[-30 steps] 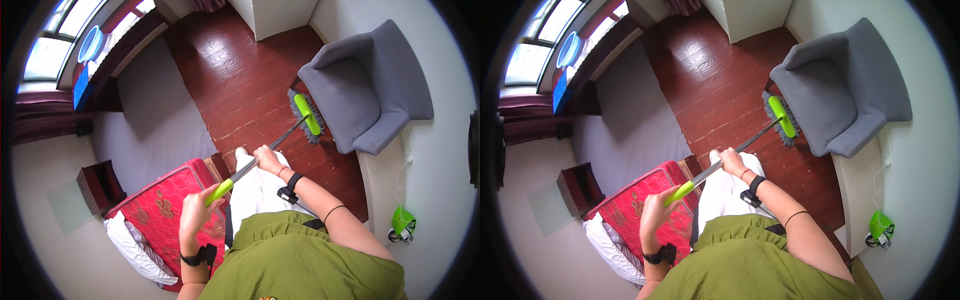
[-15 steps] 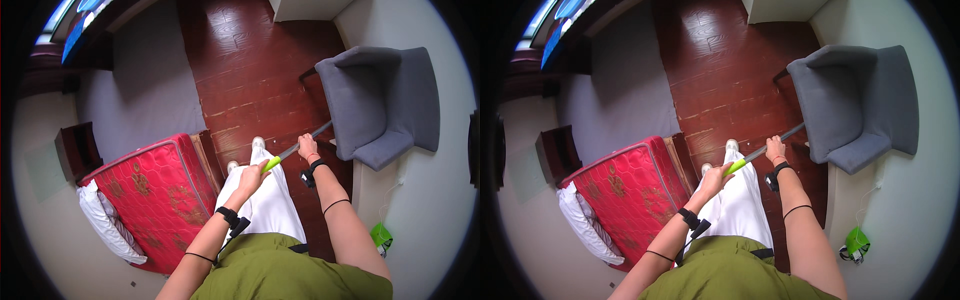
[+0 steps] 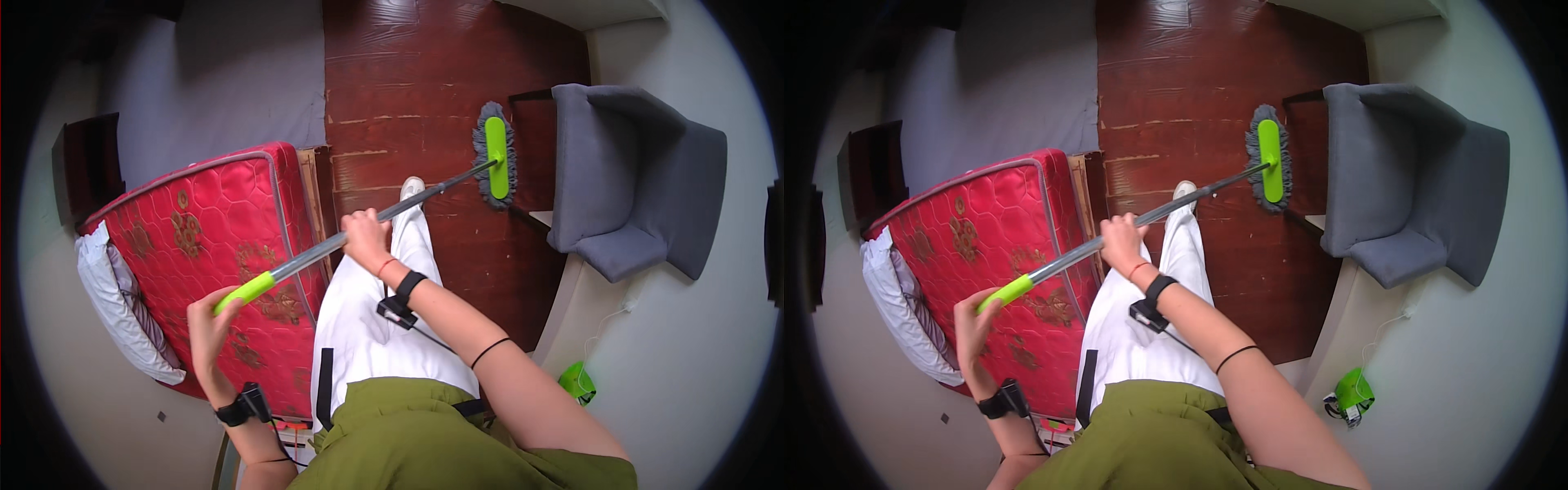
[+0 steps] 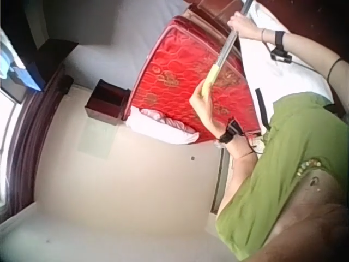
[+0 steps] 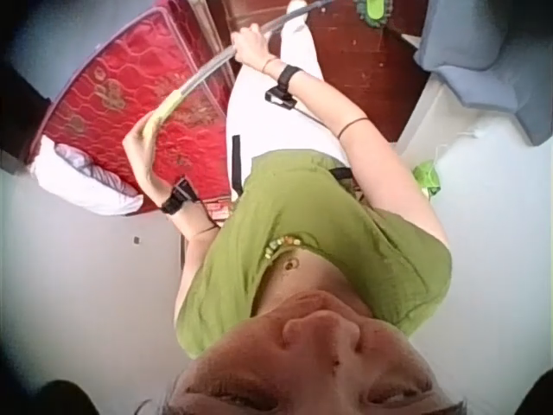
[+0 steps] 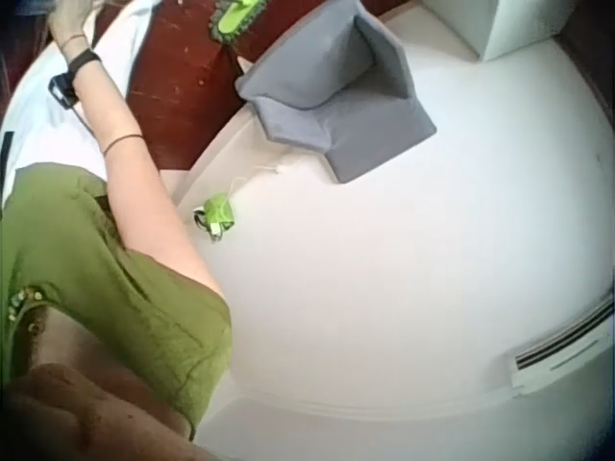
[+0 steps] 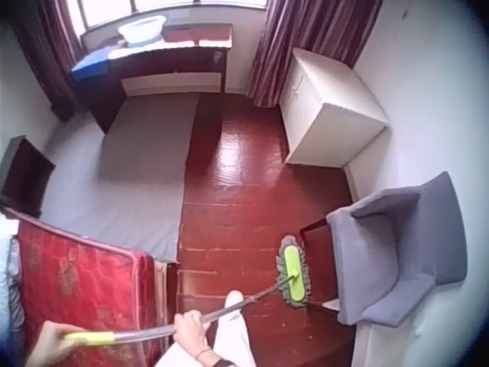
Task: Mopping the floor in a bedroom area around a rug and bed.
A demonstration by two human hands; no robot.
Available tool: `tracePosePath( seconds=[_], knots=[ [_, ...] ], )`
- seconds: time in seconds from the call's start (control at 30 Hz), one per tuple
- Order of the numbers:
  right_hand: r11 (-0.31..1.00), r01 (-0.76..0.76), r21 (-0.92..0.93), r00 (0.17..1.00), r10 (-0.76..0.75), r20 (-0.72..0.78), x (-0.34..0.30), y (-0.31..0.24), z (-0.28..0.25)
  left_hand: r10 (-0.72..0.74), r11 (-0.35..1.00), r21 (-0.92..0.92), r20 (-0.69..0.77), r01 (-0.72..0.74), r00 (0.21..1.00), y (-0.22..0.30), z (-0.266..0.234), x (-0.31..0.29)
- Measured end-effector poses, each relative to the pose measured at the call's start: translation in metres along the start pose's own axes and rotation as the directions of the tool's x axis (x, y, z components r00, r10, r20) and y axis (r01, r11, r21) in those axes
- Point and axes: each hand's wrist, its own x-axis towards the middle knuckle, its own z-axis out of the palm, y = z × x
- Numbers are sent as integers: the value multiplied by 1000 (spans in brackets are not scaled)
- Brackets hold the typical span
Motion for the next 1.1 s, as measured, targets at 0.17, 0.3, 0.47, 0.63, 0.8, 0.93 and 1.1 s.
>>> tracePosePath(
  seconds=[0.17, 0.3, 0.47, 0.63, 0.8, 0.93, 1.1],
  knots=[
    [961, 120, 248, 992, -125, 5, 0, -58, 19, -240, 971, -60, -149, 233, 959, -38, -37, -5],
    [984, 95, 148, 995, -90, -38, 11, -7, 12, -13, 1000, 15, -167, 16, 986, -16, 2, 25],
    [987, -100, -125, 991, 88, -96, 22, 145, -18, 251, 968, -53, 94, -247, 963, 38, 114, 83],
    [794, -300, -528, 927, 373, 35, 13, 272, -71, 492, 856, -338, 303, -390, 816, 62, 252, 114],
    [611, -362, -704, 807, 583, 91, 6, 309, -90, 568, 823, -230, 346, -519, 747, 83, 319, 104],
    [708, -348, -614, 864, 497, 83, 6, 296, -79, 548, 836, -254, 326, -487, 770, 66, 284, 104],
    [924, -73, -376, 931, 199, 307, 25, 171, -14, 396, 916, -138, 158, -377, 905, -22, 147, 78]
  ],
)
